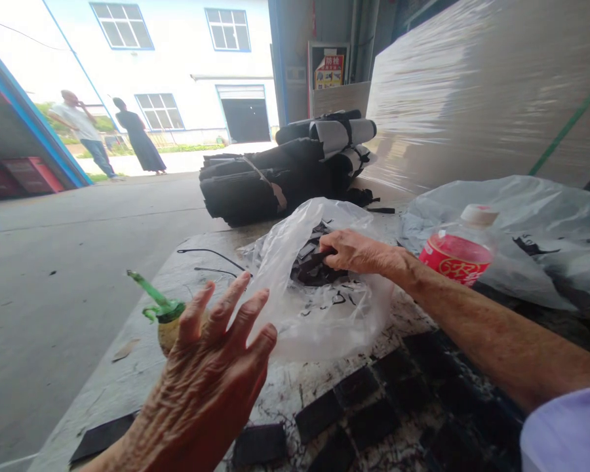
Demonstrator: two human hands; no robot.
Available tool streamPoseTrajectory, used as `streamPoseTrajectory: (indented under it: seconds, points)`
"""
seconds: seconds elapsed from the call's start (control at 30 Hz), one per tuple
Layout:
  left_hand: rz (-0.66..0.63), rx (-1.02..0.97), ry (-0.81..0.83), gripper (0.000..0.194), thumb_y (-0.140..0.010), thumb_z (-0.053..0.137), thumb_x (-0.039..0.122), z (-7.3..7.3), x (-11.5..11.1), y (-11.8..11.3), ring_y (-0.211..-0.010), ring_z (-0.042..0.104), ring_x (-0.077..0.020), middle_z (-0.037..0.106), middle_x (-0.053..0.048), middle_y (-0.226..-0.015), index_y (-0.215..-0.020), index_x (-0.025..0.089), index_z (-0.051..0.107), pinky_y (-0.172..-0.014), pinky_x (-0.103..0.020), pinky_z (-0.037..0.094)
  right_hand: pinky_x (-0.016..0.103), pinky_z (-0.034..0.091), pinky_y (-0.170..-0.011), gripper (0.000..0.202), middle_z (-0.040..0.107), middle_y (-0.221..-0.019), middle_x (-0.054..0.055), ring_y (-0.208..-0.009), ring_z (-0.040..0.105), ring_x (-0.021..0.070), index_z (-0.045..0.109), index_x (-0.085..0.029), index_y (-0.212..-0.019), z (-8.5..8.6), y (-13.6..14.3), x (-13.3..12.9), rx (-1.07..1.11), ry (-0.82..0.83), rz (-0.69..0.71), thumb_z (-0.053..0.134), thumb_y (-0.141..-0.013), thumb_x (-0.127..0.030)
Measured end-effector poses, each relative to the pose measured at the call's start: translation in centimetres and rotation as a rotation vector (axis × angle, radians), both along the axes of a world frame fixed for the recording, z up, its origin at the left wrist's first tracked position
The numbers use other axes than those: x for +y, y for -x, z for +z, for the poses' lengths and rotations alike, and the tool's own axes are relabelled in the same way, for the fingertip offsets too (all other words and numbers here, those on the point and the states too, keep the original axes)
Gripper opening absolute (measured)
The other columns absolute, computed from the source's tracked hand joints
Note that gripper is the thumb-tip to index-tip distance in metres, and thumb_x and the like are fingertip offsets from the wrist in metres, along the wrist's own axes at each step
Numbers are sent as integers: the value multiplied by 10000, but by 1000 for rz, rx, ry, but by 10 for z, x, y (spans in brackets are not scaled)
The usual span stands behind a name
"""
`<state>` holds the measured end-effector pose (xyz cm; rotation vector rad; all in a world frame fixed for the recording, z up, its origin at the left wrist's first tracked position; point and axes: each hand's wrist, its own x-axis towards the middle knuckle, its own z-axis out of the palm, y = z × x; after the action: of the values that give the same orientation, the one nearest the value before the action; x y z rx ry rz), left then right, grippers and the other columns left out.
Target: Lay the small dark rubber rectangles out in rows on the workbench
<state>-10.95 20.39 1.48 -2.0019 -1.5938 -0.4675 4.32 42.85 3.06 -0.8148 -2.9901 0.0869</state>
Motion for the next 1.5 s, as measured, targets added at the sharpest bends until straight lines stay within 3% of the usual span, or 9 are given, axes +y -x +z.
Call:
streamPoseTrajectory:
  seconds: [0.2, 0.43, 0.63, 0.97, 1.3, 1.5]
  points:
    - [-21, 68, 11, 179, -834, 464, 191, 1, 2, -1, -1270, 363, -310, 599, -87, -1181, -833, 211, 642, -1064, -559, 175, 408, 494, -786, 296, 572, -1124, 67, -941, 586, 200, 532, -167, -1142, -3, 14, -13, -45, 42, 96, 541, -884, -311]
    - [2, -20, 4, 161, -816, 492, 180, 1, -1, -3, -1270, 367, -294, 616, -78, -1162, -804, 204, 651, -1082, -545, 158, 387, 503, -763, 268, 586, -1096, 59, -911, 596, 191, 554, -166, -1107, -9, 47, -14, -179, 86, 203, 549, -880, -309]
    - [27, -66, 3, 126, -760, 560, 137, 0, -6, -3, -1261, 381, -299, 609, -83, -1180, -809, 199, 658, -1085, -541, 161, 396, 495, -785, 267, 580, -1114, 66, -934, 590, 196, 554, -163, -1109, -17, 50, -9, -142, 89, 168, 544, -883, -307]
    - [28, -1, -13, 180, -771, 493, 144, -1, -2, -3, -1266, 378, -278, 619, -64, -1165, -790, 218, 655, -1092, -512, 156, 364, 515, -728, 257, 597, -1063, 50, -866, 606, 181, 563, -156, -1085, 15, 14, -5, 70, 244, -60, 535, -887, -317]
    - [20, 17, 29, 192, -630, 705, 207, -4, -4, 4, -1259, 370, -339, 603, -102, -1183, -818, 212, 668, -1089, -511, 136, 239, 495, -532, 165, 606, -744, -26, -583, 580, 92, 596, -127, -866, 20, -28, -6, 382, 459, -23, 565, -872, -289]
    - [-19, 100, 37, 249, -671, 695, 206, -4, -11, -15, -1271, 359, -304, 584, -109, -1205, -916, 195, 654, -1110, -449, 76, 214, 471, -492, 143, 541, -590, -74, -495, 538, 70, 578, -132, -753, 35, -48, -22, 514, 550, -46, 603, -844, -239]
